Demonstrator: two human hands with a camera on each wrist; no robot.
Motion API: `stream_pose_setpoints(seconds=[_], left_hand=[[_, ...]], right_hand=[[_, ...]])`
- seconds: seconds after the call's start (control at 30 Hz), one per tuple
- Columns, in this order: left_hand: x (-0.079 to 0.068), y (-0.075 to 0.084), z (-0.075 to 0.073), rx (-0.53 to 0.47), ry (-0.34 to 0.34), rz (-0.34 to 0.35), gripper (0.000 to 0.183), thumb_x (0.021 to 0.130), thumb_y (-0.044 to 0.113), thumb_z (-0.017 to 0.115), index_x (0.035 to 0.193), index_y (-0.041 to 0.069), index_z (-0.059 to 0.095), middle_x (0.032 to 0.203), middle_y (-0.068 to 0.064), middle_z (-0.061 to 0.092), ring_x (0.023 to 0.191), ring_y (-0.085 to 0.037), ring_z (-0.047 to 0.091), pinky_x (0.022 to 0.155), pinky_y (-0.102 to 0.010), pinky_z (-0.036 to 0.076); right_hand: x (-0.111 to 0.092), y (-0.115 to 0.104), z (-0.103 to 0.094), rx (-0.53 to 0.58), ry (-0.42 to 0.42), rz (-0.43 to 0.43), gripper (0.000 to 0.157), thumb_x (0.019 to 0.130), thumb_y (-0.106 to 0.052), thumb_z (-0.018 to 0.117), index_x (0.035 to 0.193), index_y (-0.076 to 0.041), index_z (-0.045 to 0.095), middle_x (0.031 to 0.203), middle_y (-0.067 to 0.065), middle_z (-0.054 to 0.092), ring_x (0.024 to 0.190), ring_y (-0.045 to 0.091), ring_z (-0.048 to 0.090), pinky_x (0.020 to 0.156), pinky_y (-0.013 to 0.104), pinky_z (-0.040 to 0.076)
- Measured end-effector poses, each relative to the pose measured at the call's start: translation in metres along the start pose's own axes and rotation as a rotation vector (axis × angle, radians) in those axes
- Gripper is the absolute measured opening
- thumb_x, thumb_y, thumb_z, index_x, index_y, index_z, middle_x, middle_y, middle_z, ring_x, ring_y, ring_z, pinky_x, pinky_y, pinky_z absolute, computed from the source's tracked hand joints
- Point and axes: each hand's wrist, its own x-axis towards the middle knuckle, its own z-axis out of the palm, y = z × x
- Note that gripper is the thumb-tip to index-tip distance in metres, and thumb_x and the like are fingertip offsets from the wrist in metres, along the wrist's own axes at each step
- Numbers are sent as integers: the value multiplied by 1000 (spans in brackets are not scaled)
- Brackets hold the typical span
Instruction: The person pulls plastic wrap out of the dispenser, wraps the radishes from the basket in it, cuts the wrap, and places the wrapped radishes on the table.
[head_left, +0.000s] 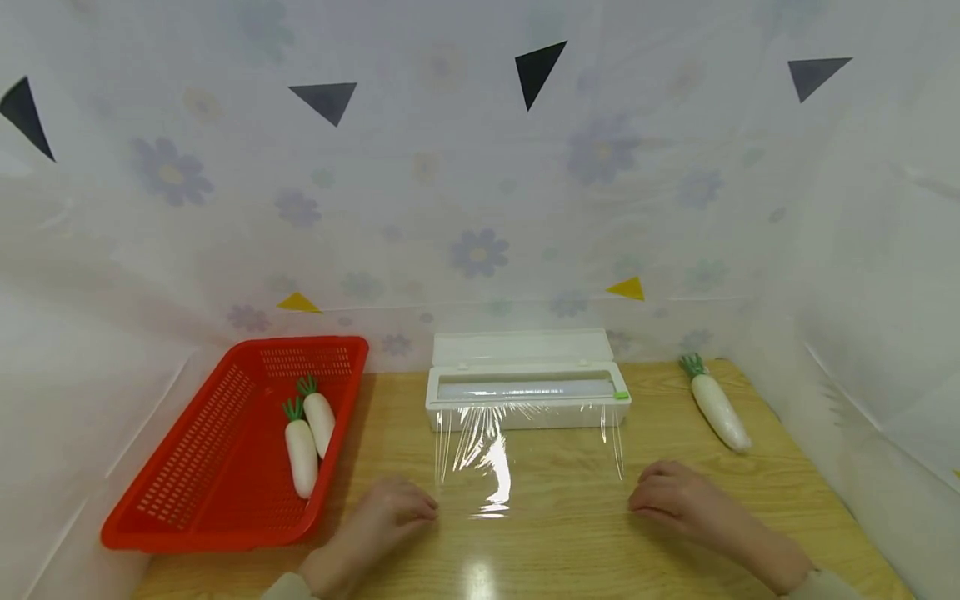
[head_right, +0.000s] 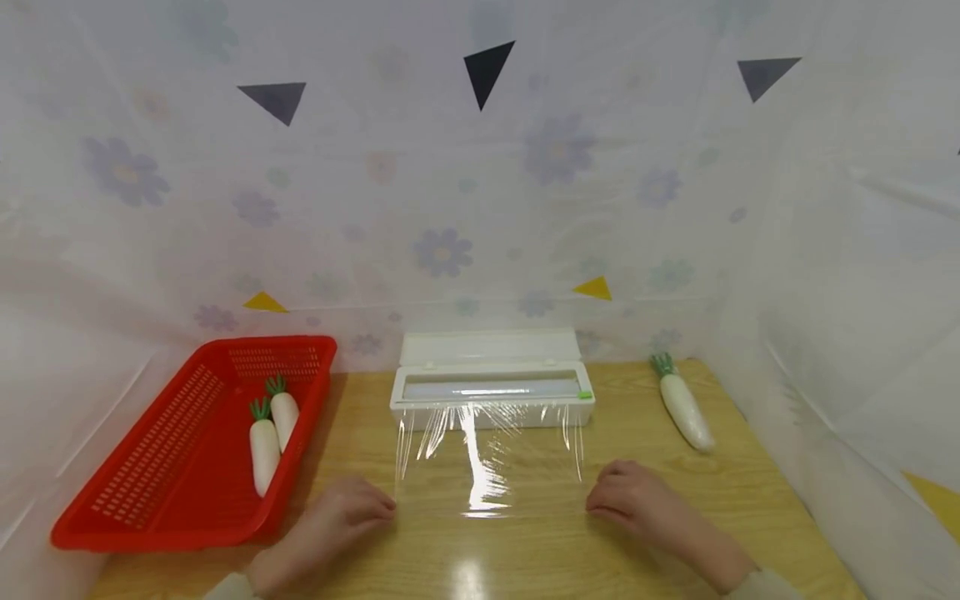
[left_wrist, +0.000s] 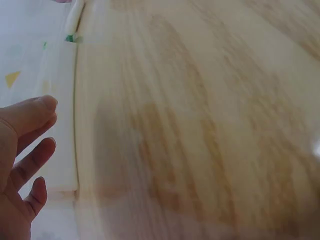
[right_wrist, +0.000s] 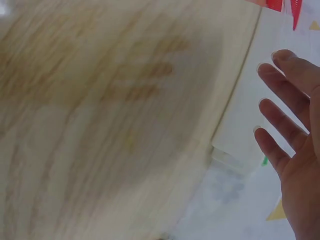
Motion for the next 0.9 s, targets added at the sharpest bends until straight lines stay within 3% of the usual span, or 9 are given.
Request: stream_pose_setpoints(seconds=[0.13, 0.33, 0.53, 0.73, 0.9], left_hand=[[-2, 0, 6, 37, -51, -45, 12, 82, 13, 87, 90, 21, 82, 96, 11, 77, 91, -9, 67, 78, -30, 49], [-3, -1, 12, 37, -79, -77, 12, 83, 13, 86, 89, 22, 81, 97, 11, 77, 91, -9, 67, 78, -29, 48], [-4, 0, 15, 29, -129, -125, 11, 85, 11, 85, 91, 20, 82, 101, 8, 77, 95, -11, 70, 78, -30, 48], [-2, 3, 17, 26, -142, -174, 3, 93, 15, 78, 94, 18, 79, 96, 11, 73, 92, -9, 69, 78, -31, 52], [-1, 5, 17, 2, -142, -217, 4, 97, 15, 74, 94, 18, 76, 93, 12, 68, 88, -6, 66, 80, -32, 57]], right_hand=[[-3, 4, 7, 7, -52, -10, 4, 98, -22, 74, 100, -23, 77, 98, -17, 71, 93, 5, 62, 84, 20, 48], [-6, 1, 10, -23, -147, 46, 21, 87, -13, 83, 102, -25, 78, 103, -17, 69, 94, 4, 61, 84, 21, 48], [-7, -5, 10, -62, -184, 72, 22, 88, -13, 83, 105, -25, 77, 106, -15, 69, 96, 7, 63, 83, 29, 51], [-8, -8, 10, -70, -161, 85, 23, 88, -12, 82, 109, -21, 77, 103, -15, 70, 94, 5, 62, 82, 26, 50], [-8, -11, 10, -27, -175, 191, 23, 97, -14, 74, 120, -15, 76, 99, -12, 71, 87, -1, 58, 72, 19, 48]])
